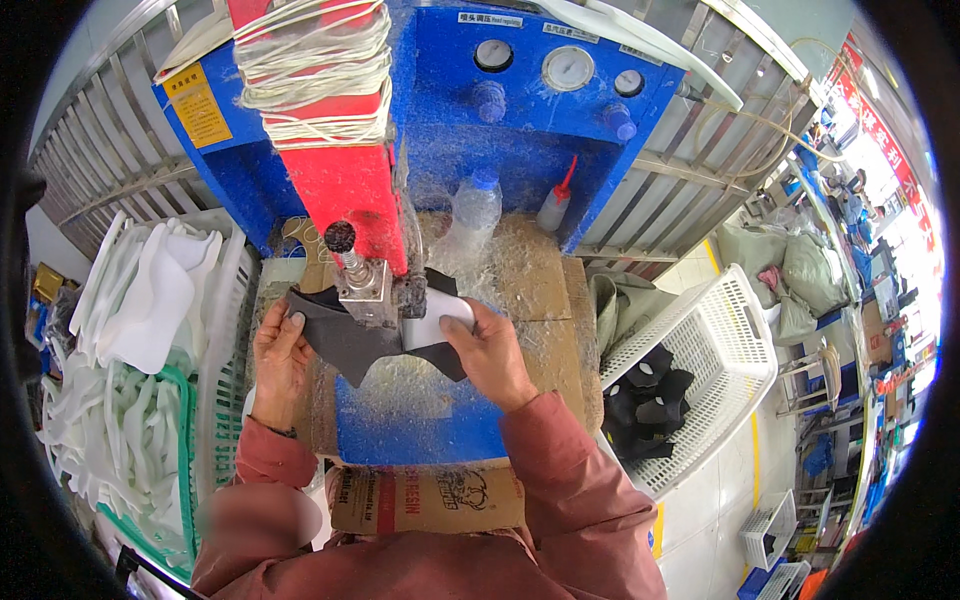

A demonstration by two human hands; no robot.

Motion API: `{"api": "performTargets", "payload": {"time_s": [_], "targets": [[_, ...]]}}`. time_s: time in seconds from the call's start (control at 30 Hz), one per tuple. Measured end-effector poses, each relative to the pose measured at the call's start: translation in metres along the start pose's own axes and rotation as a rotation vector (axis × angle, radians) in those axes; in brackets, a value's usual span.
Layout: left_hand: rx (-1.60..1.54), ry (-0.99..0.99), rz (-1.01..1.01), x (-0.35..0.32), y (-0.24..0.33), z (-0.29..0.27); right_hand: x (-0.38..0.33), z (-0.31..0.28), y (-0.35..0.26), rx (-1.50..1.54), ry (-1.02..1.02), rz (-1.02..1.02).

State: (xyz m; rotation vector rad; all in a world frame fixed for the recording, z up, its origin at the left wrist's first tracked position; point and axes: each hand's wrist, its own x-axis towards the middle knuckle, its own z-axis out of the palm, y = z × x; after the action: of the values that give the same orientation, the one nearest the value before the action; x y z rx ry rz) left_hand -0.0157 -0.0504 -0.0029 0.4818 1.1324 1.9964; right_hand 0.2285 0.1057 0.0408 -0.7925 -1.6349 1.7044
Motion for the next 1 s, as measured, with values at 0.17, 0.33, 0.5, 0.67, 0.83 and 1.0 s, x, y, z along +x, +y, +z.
{"api": "performTargets", "payload": {"time_s": [0.17, 0.33, 0.5, 0.67, 0.83, 1.0], "targets": [[0.005, 0.075, 0.028, 0.012, -0.002, 0.008, 0.004, -0.001, 0.0, -0.023, -0.025, 0.014], [0.053, 0.074, -0.006, 0.018, 0.005, 0.014, 0.008, -0.002, 0.005, 0.037, -0.02, -0.001], [0.076, 0.039, -0.014, 0.026, 0.01, 0.019, 0.014, -0.003, 0.005, 0.017, -0.01, -0.002], [0.131, -0.012, -0.004, 0.03, 0.009, 0.017, 0.007, -0.005, 0.004, 0.07, -0.014, -0.006], [0.119, -0.054, -0.03, 0.038, 0.012, 0.027, 0.003, -0.01, 0.004, 0.097, 0.026, -0.023], [0.145, -0.143, -0.03, 0.045, 0.017, 0.038, 0.0, -0.018, 0.003, 0.166, 0.046, -0.023]]}}
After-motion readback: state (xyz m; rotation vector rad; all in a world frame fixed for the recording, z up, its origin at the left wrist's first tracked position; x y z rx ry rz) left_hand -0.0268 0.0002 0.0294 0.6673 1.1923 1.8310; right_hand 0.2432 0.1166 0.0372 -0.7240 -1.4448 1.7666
